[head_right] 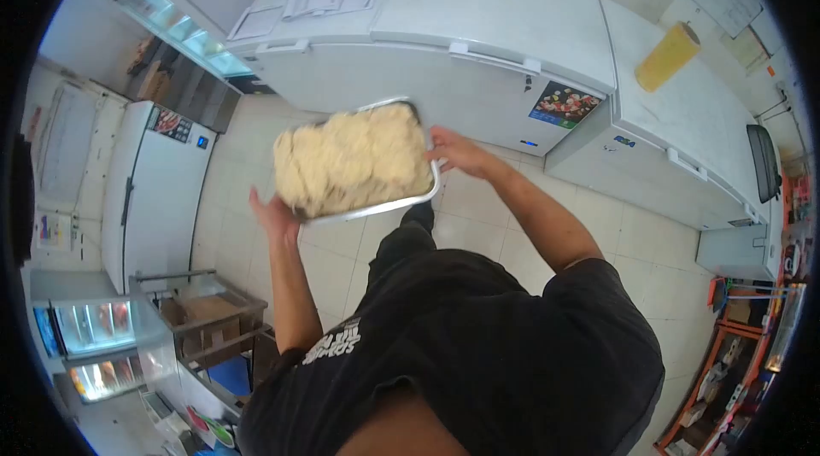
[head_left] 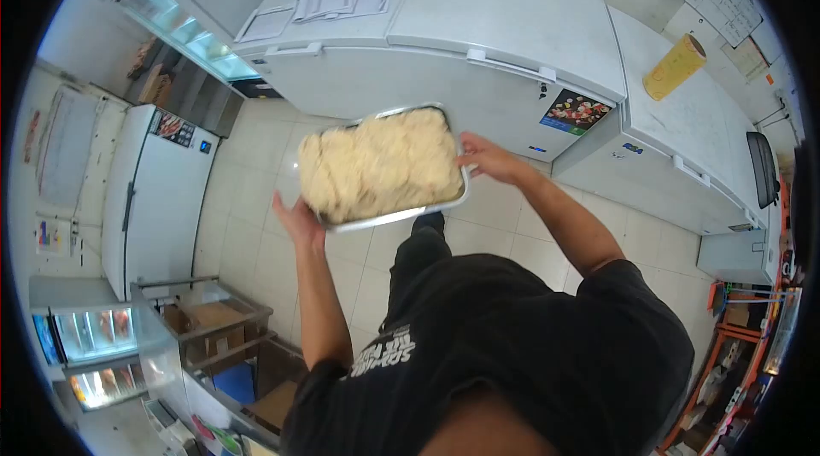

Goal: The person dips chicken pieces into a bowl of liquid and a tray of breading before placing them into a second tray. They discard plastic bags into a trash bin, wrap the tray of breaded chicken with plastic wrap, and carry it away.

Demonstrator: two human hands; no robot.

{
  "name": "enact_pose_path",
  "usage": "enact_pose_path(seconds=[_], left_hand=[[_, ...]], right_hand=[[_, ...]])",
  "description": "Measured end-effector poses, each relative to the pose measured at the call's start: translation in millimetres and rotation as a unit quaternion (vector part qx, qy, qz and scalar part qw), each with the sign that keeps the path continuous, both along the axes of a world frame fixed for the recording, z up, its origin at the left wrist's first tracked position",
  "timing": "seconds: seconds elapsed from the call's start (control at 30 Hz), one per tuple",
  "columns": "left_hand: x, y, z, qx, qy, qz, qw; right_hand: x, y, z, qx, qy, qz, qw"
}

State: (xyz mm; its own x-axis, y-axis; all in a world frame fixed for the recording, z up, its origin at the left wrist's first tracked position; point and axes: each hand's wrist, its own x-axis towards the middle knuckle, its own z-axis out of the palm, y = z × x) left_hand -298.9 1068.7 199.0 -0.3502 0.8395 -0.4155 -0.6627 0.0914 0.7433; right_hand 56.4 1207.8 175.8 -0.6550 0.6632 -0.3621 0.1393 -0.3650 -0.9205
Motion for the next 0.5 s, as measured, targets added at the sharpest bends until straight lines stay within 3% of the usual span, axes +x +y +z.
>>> enact_pose_path(seconds=[0.2, 0.37, 0.5], left_hand=[[61, 283, -25, -0.044, -0.004, -0.116, 0.992], [130, 443, -33, -0.047, -0.002, -0.193, 0.98], [204, 537, -34, -0.083, -0.026, -0.185, 0.979]], right_hand=[[73, 158, -2, -0.018, -0.06, -0.193, 0.979], [136, 266, -13, -0.025, -0.037, -0.3, 0.953], [193, 350, -35, -0.022, -0.068, -0.335, 0.939]])
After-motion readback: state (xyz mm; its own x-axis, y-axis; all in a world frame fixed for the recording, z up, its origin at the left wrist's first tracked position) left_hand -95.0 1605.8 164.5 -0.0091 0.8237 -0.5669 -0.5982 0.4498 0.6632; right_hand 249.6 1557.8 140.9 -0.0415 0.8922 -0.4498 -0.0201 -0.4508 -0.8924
